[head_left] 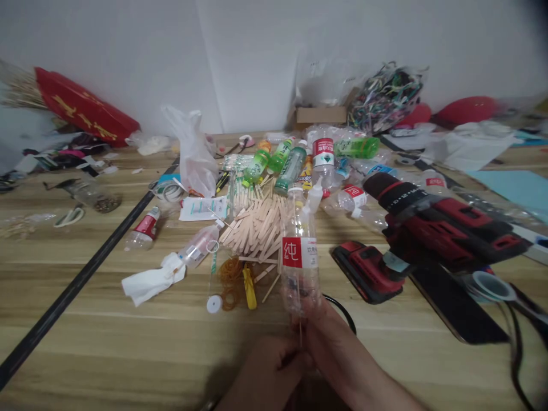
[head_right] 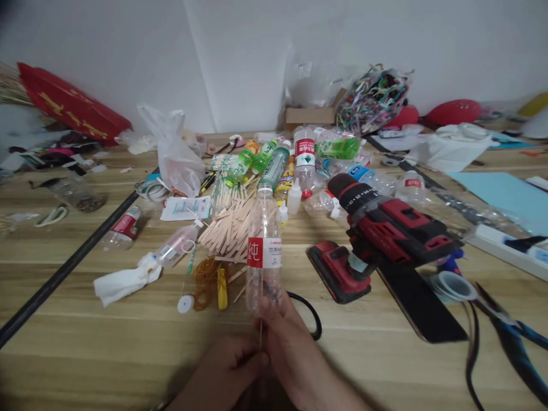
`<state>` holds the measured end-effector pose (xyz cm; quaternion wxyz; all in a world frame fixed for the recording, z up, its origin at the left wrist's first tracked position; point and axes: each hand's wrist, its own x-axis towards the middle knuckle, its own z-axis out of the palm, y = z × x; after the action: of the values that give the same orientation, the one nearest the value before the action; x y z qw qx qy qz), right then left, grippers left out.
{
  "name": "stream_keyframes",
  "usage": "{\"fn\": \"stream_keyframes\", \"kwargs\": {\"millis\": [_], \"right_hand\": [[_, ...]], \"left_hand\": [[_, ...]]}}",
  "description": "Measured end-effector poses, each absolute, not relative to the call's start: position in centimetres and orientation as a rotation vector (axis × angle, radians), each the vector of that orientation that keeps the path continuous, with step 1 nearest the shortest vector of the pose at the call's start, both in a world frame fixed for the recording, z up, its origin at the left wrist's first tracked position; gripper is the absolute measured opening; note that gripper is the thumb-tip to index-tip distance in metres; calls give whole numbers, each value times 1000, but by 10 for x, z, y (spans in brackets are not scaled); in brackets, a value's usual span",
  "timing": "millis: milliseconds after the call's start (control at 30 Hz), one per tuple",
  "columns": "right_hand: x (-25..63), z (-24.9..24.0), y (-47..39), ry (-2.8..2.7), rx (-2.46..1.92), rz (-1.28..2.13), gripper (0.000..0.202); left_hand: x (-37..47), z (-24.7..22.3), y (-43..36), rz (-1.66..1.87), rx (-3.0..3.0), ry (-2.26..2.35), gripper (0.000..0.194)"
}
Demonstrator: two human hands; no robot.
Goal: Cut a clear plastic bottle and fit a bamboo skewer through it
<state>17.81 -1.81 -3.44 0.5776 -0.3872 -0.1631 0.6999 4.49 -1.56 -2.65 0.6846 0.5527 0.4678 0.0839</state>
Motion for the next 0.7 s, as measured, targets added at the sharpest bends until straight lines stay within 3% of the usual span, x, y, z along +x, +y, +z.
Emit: {"fn": "stream_keyframes", "kwargs": {"millis": [333,700], "right_hand": [[178,-15,-9,-359,-954,1610,68],[185,-13,-3,-422,-937,1599,56]], "left_hand": [[38,-31,-15,133,1324,1098,35],[34,-29,-22,55,1378,1123,37]]}}
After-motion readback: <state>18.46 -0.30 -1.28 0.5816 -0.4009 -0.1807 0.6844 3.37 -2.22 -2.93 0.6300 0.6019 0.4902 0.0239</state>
